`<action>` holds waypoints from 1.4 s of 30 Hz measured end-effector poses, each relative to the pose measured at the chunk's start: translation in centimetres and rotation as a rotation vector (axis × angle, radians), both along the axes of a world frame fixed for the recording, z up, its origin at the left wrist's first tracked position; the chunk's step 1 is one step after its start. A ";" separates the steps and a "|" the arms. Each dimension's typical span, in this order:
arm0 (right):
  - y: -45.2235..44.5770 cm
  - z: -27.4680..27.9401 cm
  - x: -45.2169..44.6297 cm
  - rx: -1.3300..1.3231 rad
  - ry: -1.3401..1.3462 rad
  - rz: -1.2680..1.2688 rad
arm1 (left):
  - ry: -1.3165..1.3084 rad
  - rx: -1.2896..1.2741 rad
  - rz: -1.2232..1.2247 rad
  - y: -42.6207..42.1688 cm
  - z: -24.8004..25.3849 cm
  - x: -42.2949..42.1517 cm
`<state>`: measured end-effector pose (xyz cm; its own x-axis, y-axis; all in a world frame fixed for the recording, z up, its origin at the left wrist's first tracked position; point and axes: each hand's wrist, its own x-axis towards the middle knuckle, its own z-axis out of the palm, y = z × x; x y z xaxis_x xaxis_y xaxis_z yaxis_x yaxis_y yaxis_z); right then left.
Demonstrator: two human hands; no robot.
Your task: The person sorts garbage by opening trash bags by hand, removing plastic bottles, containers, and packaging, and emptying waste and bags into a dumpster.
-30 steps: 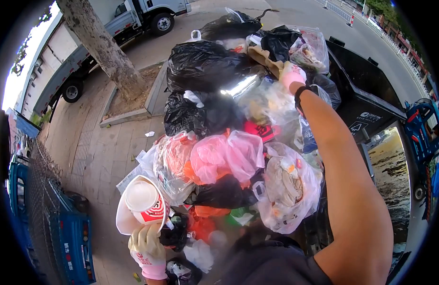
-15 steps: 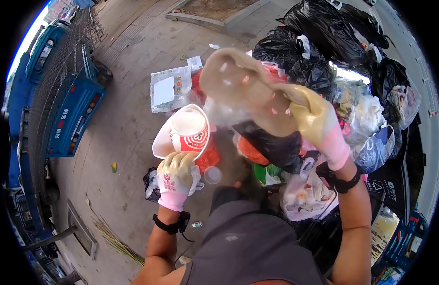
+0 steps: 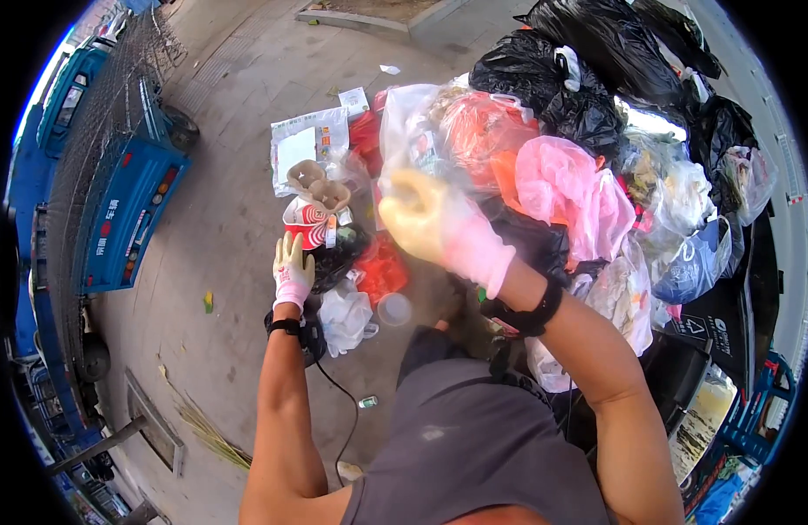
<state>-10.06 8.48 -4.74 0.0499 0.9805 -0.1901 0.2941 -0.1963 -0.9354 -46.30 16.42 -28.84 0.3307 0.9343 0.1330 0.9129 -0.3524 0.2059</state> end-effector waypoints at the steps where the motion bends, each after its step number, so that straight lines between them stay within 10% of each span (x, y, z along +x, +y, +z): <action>1: -1.4 1.0 1.3 -0.035 0.060 -0.032 | 0.005 -0.041 0.020 -0.2 -1.4 -0.5; 11: -14.2 6.3 10.4 -0.018 -0.038 -0.563 | -0.224 -0.281 0.153 -4.8 -9.1 2.1; 22: -24.0 4.0 13.0 0.173 -0.171 -0.788 | -0.478 0.045 -0.047 6.6 7.4 19.0; 30: -33.0 2.7 16.0 0.152 -0.472 -1.066 | -0.579 0.369 -0.690 10.7 26.0 44.6; 36: -49.1 -1.3 27.9 -0.494 -1.512 -1.417 | -0.606 0.339 -0.935 8.5 30.1 64.8; 42: -58.9 -7.1 31.6 -0.879 -1.156 -1.469 | -0.429 0.349 -0.952 8.3 31.2 80.2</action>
<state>21.57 -50.42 -11.86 0.9566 -0.2089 0.2032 -0.2094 -0.9776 -0.0192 33.92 24.75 2.34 0.7592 0.2098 0.6161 0.1131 -0.9747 0.1927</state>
